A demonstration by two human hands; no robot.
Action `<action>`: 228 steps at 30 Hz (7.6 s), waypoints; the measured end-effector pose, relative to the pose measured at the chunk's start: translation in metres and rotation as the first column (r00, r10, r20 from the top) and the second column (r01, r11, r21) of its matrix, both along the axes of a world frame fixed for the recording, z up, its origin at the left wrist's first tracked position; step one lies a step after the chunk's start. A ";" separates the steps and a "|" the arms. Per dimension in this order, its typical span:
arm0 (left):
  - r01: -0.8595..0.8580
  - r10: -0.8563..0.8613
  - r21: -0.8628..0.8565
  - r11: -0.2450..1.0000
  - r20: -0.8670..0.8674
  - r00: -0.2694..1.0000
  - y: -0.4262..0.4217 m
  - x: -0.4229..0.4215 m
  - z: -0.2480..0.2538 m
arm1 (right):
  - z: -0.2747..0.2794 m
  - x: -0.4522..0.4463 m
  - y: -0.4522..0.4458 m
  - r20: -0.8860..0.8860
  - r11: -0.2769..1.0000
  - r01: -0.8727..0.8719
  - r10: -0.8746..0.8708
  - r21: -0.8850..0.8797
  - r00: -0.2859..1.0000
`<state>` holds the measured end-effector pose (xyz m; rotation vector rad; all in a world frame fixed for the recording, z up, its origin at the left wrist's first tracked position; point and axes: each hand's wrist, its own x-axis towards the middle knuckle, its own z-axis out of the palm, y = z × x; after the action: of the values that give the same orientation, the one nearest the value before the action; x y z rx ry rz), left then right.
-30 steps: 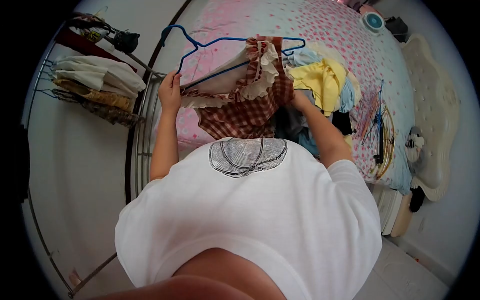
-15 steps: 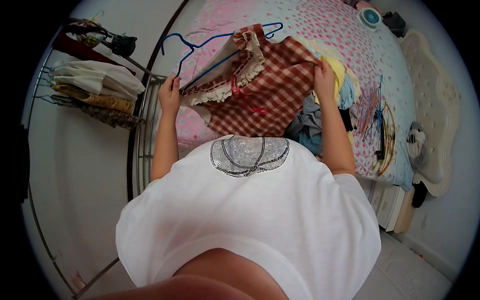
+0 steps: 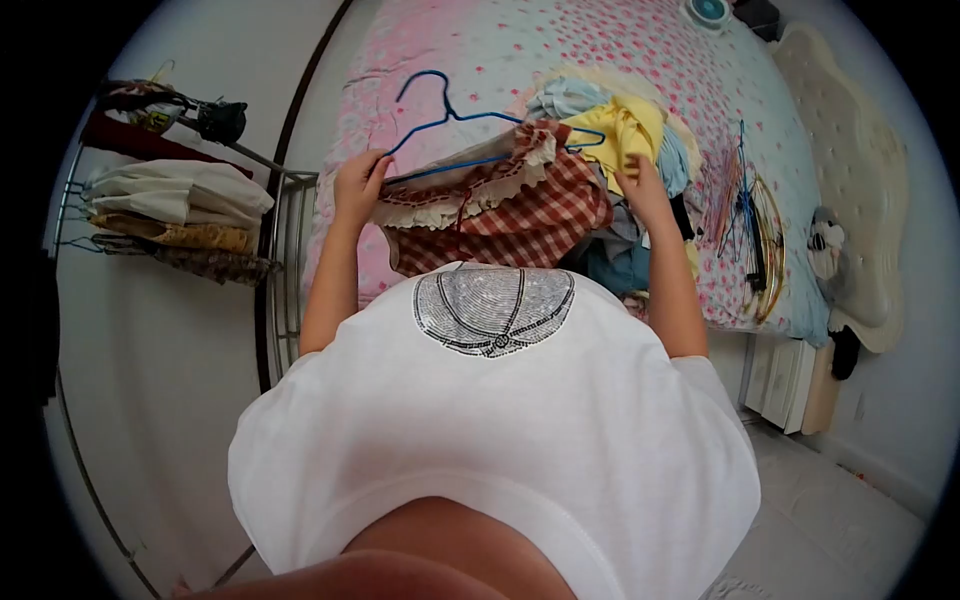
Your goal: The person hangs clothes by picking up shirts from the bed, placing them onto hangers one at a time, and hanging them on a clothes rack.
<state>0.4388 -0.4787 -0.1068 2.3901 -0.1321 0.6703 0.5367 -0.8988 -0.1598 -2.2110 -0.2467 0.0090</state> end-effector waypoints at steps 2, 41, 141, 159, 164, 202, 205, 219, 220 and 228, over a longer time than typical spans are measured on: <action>0.050 -0.050 0.040 0.998 0.002 0.999 -0.011 0.006 0.000 | 0.020 0.002 0.008 0.242 0.999 -0.034 0.040 -0.029 0.970; -0.041 -0.157 -0.803 0.595 -0.166 0.973 0.000 0.049 -0.101 | 0.068 0.023 -0.073 0.226 0.735 0.350 -0.559 0.581 0.798; -0.992 0.942 0.129 0.016 0.329 0.058 0.244 -0.483 0.071 | 0.140 -0.233 0.664 0.430 0.044 -0.970 0.891 0.239 0.146; -0.986 0.983 0.169 -0.014 0.183 0.017 0.303 -0.469 0.005 | 0.085 -0.217 0.714 0.257 0.104 -0.953 0.949 0.284 0.181; -0.971 0.982 0.145 0.188 -0.007 0.189 0.340 -0.489 -0.010 | 0.063 -0.221 0.700 0.185 0.232 -0.954 0.946 0.192 0.268; 0.032 0.237 -0.990 -0.140 -0.002 0.972 0.373 -0.409 -0.075 | 0.100 -0.207 0.662 0.240 0.574 -0.659 0.638 0.485 0.732; 0.201 0.205 -0.976 -0.082 0.181 0.962 0.383 -0.404 -0.057 | 0.103 -0.206 0.664 0.268 0.540 -0.655 0.626 0.528 0.732; -0.238 0.772 -0.971 0.029 -0.129 0.623 0.401 -0.500 -0.018 | 0.083 -0.214 0.682 0.222 0.368 -0.677 0.754 0.638 0.619; -0.259 0.770 -0.966 0.030 -0.143 0.622 0.400 -0.506 -0.019 | 0.079 -0.216 0.684 0.202 0.357 -0.695 0.785 0.624 0.585; -0.465 0.845 -0.884 -0.039 -0.278 0.458 0.394 -0.546 -0.053 | 0.059 -0.233 0.693 0.101 0.368 -0.764 0.867 0.530 0.487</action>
<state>-0.1072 -0.0848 -0.1597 0.9837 1.1504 1.2192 0.3037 -0.2055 -0.1010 -1.3078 -1.1148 0.6562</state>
